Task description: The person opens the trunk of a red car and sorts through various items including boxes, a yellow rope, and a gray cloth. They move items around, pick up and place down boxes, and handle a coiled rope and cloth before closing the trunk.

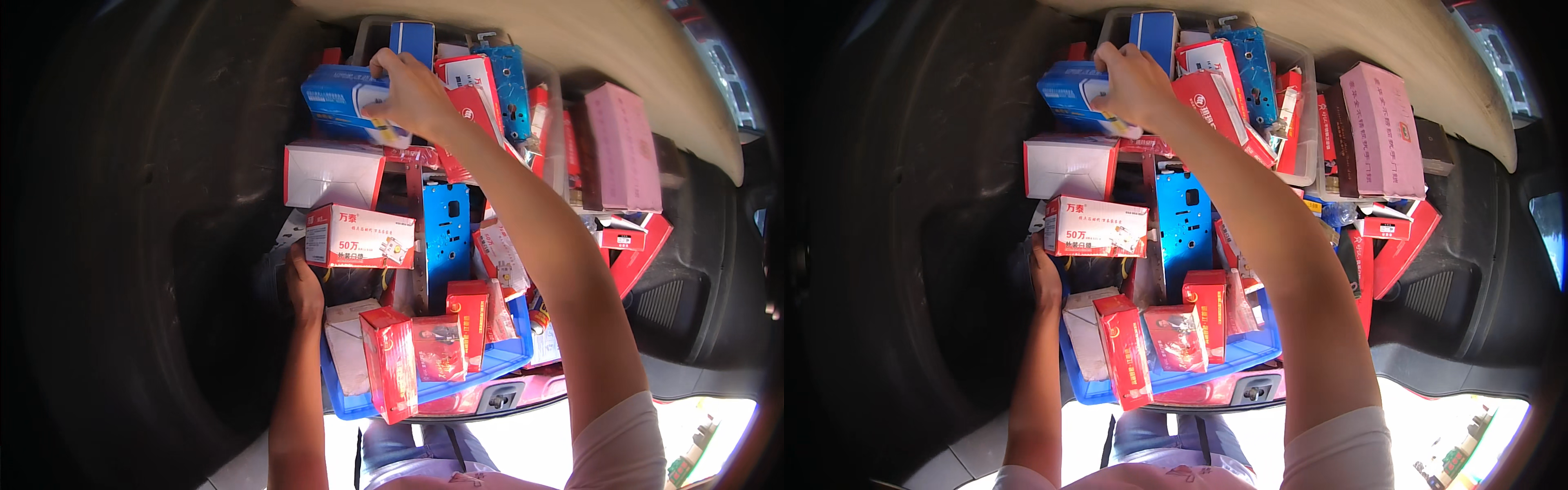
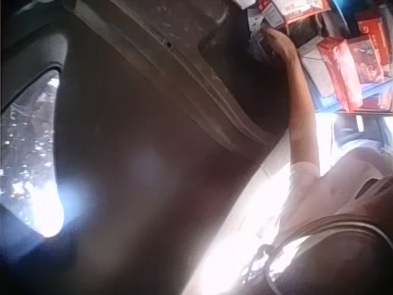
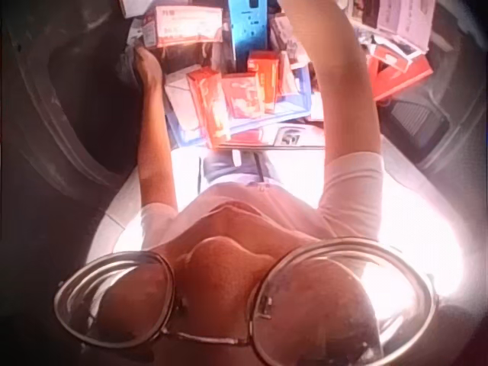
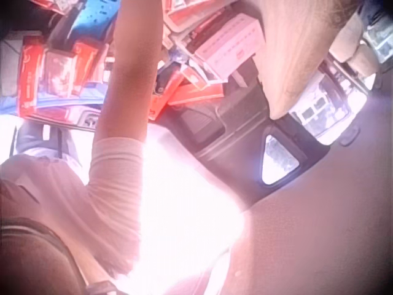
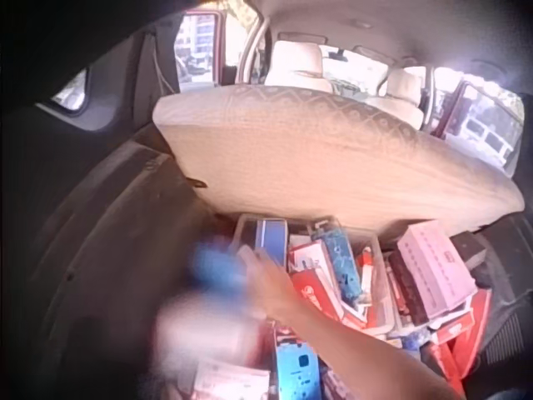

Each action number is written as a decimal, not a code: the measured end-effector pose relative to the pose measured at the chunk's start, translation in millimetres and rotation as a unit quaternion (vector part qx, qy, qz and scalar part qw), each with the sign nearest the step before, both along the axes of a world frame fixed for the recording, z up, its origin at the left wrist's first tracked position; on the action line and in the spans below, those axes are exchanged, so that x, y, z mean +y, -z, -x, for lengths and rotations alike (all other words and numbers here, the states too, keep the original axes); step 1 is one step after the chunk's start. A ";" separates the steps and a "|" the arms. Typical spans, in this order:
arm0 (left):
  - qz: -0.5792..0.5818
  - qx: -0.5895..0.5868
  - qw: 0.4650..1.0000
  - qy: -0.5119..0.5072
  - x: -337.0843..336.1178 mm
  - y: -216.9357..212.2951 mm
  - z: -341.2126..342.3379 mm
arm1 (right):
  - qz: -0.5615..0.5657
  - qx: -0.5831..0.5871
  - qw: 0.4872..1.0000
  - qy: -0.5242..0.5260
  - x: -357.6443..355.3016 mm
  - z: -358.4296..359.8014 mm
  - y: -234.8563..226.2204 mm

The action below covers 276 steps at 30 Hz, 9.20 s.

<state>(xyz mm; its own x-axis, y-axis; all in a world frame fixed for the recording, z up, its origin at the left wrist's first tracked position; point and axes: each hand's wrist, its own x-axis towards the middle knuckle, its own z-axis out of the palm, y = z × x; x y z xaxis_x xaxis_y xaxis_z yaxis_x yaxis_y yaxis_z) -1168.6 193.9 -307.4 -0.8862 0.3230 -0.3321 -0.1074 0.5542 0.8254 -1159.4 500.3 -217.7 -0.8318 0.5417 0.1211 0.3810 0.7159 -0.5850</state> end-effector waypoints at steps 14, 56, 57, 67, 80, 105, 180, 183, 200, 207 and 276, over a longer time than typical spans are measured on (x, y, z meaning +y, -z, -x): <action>-0.020 -0.005 1.000 -0.001 8.9 1.7 -5.6 | 0.307 0.260 0.799 0.446 118.7 -290.0 21.1; 0.046 0.040 0.998 -0.018 2.5 9.1 -12.3 | -0.087 0.157 0.939 0.292 84.4 -254.9 -25.6; 0.089 0.147 0.985 0.017 -37.3 40.5 4.6 | -0.133 0.089 0.934 0.319 93.1 -253.9 -16.1; 0.127 0.081 0.988 0.021 -30.6 -32.2 -16.7 | -0.092 -0.009 0.977 0.189 -0.2 -236.1 -23.0; -0.059 -0.096 0.866 -0.487 -160.7 4.2 -35.4 | 0.174 -0.068 0.975 0.120 -272.9 -331.1 -43.1; 0.305 0.326 0.859 0.251 -163.1 82.1 27.0 | 0.201 -0.073 0.964 0.156 -284.4 -349.8 -34.0; 0.227 0.185 0.917 0.273 -249.2 -50.3 -341.2 | 0.676 0.300 0.595 0.314 -306.7 -532.3 -33.5; 0.187 0.073 0.922 0.331 -249.4 -71.6 -338.6 | 0.648 0.320 0.596 0.350 -301.8 -534.9 -15.6; 0.129 0.065 0.920 0.364 -195.6 -141.0 -319.4 | 0.282 -0.158 0.915 0.240 -246.3 -546.6 26.7; 0.059 -0.274 0.955 0.099 -210.1 -186.3 -310.7 | -0.090 -0.194 0.969 0.125 -222.9 -489.5 4.1; 0.091 -0.075 0.973 0.197 -126.7 -127.2 -422.2 | 0.165 0.042 0.974 0.147 -339.9 -552.5 -18.1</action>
<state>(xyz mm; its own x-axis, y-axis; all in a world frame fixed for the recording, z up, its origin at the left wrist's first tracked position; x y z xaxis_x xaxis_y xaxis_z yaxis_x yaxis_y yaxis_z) -746.4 67.2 -180.2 -0.6430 0.5512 -0.5317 0.0308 0.7123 0.7012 -606.9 160.5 -199.6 -0.6298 0.7758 -0.0386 0.4823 0.3516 -0.8023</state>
